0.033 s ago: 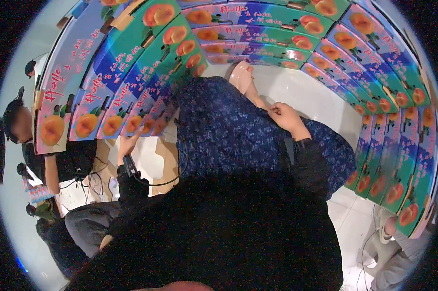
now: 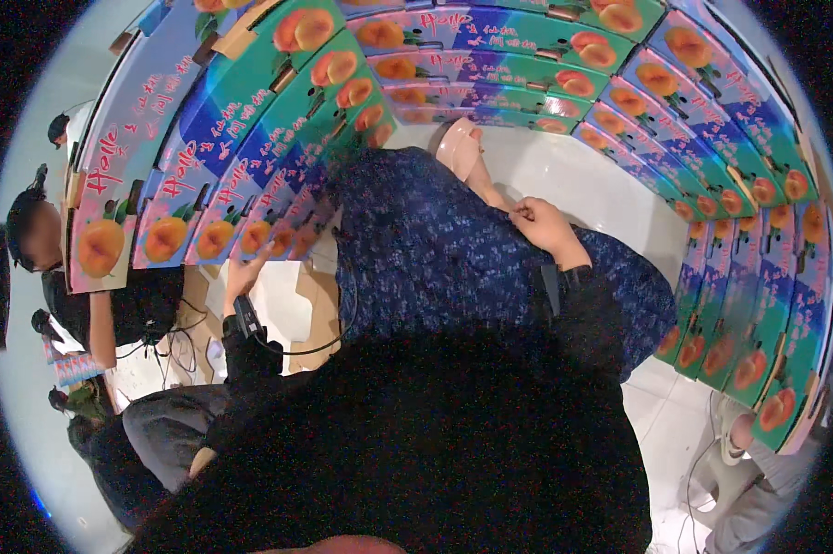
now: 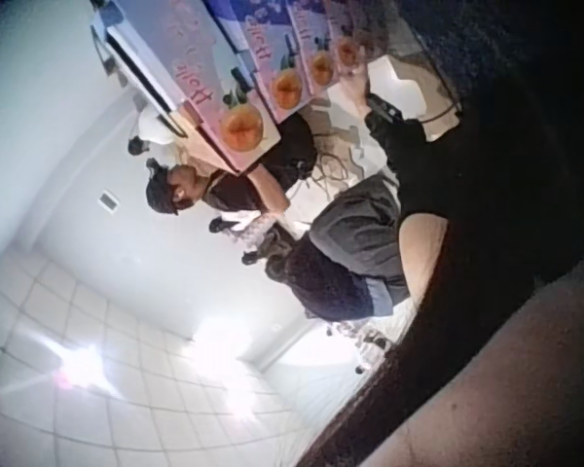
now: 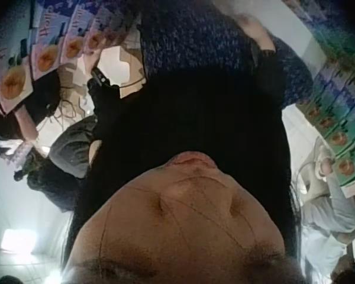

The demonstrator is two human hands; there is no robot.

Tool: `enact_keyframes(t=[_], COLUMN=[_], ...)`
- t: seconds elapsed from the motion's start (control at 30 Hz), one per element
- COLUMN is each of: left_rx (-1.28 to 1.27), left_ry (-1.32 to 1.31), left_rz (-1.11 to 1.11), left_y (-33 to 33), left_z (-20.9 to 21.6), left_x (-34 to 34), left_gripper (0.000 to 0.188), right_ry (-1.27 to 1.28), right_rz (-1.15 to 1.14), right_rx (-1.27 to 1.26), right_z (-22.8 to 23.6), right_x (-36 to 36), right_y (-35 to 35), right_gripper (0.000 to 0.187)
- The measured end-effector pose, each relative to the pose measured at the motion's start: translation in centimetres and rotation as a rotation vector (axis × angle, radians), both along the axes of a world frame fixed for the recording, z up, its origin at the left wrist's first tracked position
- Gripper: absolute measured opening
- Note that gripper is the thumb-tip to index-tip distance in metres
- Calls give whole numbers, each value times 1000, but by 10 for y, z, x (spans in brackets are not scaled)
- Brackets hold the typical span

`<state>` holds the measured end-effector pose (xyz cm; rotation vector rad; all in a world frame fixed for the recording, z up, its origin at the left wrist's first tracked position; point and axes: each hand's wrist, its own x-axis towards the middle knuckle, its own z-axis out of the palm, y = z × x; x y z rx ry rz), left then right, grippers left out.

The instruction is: The person is folding and assembling fruit boxes in a packaging factory environment.

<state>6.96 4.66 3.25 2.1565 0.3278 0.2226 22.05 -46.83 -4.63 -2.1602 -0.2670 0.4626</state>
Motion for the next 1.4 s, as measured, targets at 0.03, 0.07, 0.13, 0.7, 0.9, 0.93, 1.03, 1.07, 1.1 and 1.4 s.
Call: enact_keyframes(t=[0.03,0.07,0.13,0.7,0.9,0.93,1.03,1.07,1.1,1.4], left_rx=[46,43,-316,-680,-495,-505,-746,-496,-518,-335], left_ry=[41,32,325,-1021,-1018,-1013,-1092,-1040,-1045,-1498], left_rz=[-37,-39,1,531,558,548,572,666,678,471], left_y=[-1,8,37,-41,-6,-6,-17,-27,-25,-73], left_z=[3,-3,-8,208,206,205,203,199,190,156], left_x=[0,-2,-23,-2,-18,-18,-24,-24,-34,-33], left_gripper=[61,61,63,76,54,54,50,72,73,88], right_ry=[-8,53,105,-885,-815,-820,-931,-929,-484,-348], right_rz=[-2,18,68,6,-83,-94,-178,-173,488,-321], right_rx=[-3,-4,8,736,787,778,877,877,1296,1548], right_z=[-1,-2,20,314,334,337,331,329,330,244], right_x=[0,-1,5,153,121,112,74,71,70,28], right_y=[-2,-4,14,304,322,312,283,262,229,134], right_gripper=[25,26,27,76,87,87,69,69,69,34])
